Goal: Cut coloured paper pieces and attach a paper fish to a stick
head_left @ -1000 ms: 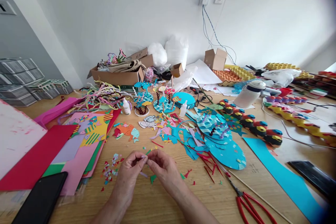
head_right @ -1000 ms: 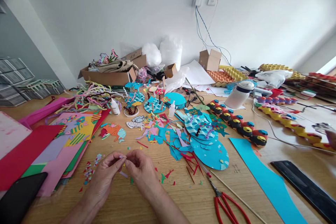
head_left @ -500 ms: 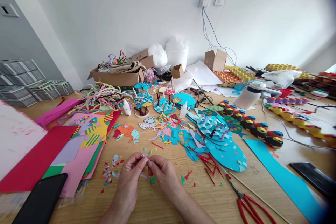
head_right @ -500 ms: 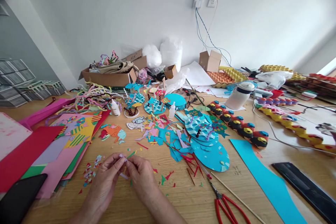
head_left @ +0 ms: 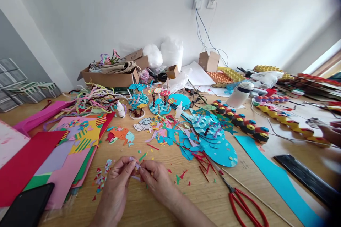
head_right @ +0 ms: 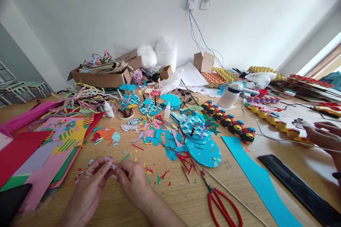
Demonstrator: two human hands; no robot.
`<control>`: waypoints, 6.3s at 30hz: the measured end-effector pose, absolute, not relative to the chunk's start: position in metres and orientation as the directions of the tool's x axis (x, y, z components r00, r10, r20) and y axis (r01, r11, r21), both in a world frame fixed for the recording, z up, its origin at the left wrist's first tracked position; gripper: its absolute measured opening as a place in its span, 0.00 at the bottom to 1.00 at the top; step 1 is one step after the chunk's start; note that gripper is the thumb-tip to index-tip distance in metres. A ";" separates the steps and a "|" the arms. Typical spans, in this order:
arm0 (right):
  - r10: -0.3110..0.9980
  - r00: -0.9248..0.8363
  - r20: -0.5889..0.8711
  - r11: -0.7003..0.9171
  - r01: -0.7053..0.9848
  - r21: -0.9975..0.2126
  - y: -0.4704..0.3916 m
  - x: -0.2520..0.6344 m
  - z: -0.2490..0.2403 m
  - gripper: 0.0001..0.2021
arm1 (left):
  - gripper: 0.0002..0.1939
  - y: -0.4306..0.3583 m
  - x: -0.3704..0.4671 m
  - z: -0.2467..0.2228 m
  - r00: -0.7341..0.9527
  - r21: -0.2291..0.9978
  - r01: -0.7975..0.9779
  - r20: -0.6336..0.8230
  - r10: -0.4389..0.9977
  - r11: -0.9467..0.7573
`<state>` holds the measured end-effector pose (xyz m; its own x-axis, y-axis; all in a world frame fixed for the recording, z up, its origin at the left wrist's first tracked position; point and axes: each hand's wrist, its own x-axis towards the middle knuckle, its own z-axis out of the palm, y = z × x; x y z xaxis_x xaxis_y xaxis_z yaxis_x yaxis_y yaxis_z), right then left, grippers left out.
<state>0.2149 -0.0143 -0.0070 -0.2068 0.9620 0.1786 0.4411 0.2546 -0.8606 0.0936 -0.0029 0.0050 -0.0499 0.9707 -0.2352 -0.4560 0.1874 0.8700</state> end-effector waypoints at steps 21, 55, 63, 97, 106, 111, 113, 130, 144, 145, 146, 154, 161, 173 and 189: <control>0.902 -0.431 0.004 0.401 0.836 -0.375 -0.009 0.223 -0.009 0.06 | 0.06 0.017 0.063 -0.015 -0.172 0.943 -0.329 -0.021 0.985 -0.038; 0.943 -0.332 -0.034 0.322 0.931 -0.173 -0.018 0.183 -0.015 0.11 | 0.12 0.012 0.062 -0.018 -0.179 0.939 -0.340 -0.113 0.977 0.046; 0.961 -0.275 0.012 0.273 0.946 -0.177 -0.016 0.192 -0.020 0.10 | 0.10 0.013 0.062 -0.018 -0.175 0.930 -0.364 -0.111 0.978 0.041; 0.982 -0.112 0.152 0.167 0.889 -0.426 -0.006 0.199 -0.022 0.10 | 0.09 0.009 0.069 -0.018 -0.118 0.956 -0.285 -0.114 0.986 0.076; 0.994 0.037 0.105 0.085 0.367 -0.926 -0.003 0.202 -0.019 0.03 | 0.08 0.004 0.080 -0.024 0.048 0.921 -0.328 -0.205 0.978 0.209; 0.992 0.091 0.092 0.073 0.186 -0.980 -0.002 0.201 -0.024 0.06 | 0.10 0.003 0.081 -0.025 0.046 0.890 -0.391 -0.236 0.971 0.235; 0.995 0.053 0.088 0.076 0.195 -0.978 -0.003 0.201 -0.025 0.06 | 0.11 0.002 0.082 -0.026 0.087 0.884 -0.386 -0.248 0.965 0.262; 0.986 0.003 0.166 0.150 0.414 -0.898 -0.008 0.204 -0.018 0.05 | 0.09 0.001 0.084 -0.023 0.136 0.889 -0.354 -0.259 0.956 0.291; 0.959 -0.087 0.270 0.266 0.608 -0.748 0.003 0.236 -0.012 0.09 | 0.11 0.010 0.068 -0.019 -0.080 0.834 -0.515 -0.275 0.958 0.196; 0.968 -0.081 0.237 0.231 0.649 -0.725 0.005 0.243 -0.009 0.09 | 0.10 0.011 0.067 -0.018 -0.087 0.827 -0.529 -0.276 0.957 0.190; 0.977 -0.102 0.187 0.204 0.697 -0.688 0.006 0.249 -0.007 0.09 | 0.10 0.012 0.066 -0.017 -0.088 0.819 -0.542 -0.275 0.957 0.186; 0.979 -0.197 -0.053 0.148 0.863 -0.483 0.008 0.267 -0.001 0.10 | 0.09 0.013 0.063 -0.017 -0.037 0.792 -0.579 -0.263 0.964 0.194; 0.980 -0.199 -0.025 0.163 0.863 -0.478 0.007 0.253 -0.006 0.09 | 0.09 0.013 0.062 -0.016 -0.094 0.853 -0.505 -0.208 0.974 0.133; 0.955 -0.289 -0.063 0.262 0.925 -0.275 0.005 0.234 0.002 0.09 | 0.09 0.009 0.069 -0.011 -0.084 0.934 -0.336 -0.155 0.984 0.118; 0.935 -0.280 -0.219 0.257 0.958 -0.125 0.017 0.207 0.014 0.12 | 0.10 0.011 0.066 -0.023 -0.048 0.935 -0.325 -0.165 0.985 0.140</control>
<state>0.2072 0.0171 0.0144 -0.2795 0.9348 -0.2192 0.9582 0.2573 -0.1247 0.0659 0.0106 -0.0234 -0.0480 0.9852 -0.1646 -0.3254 0.1404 0.9351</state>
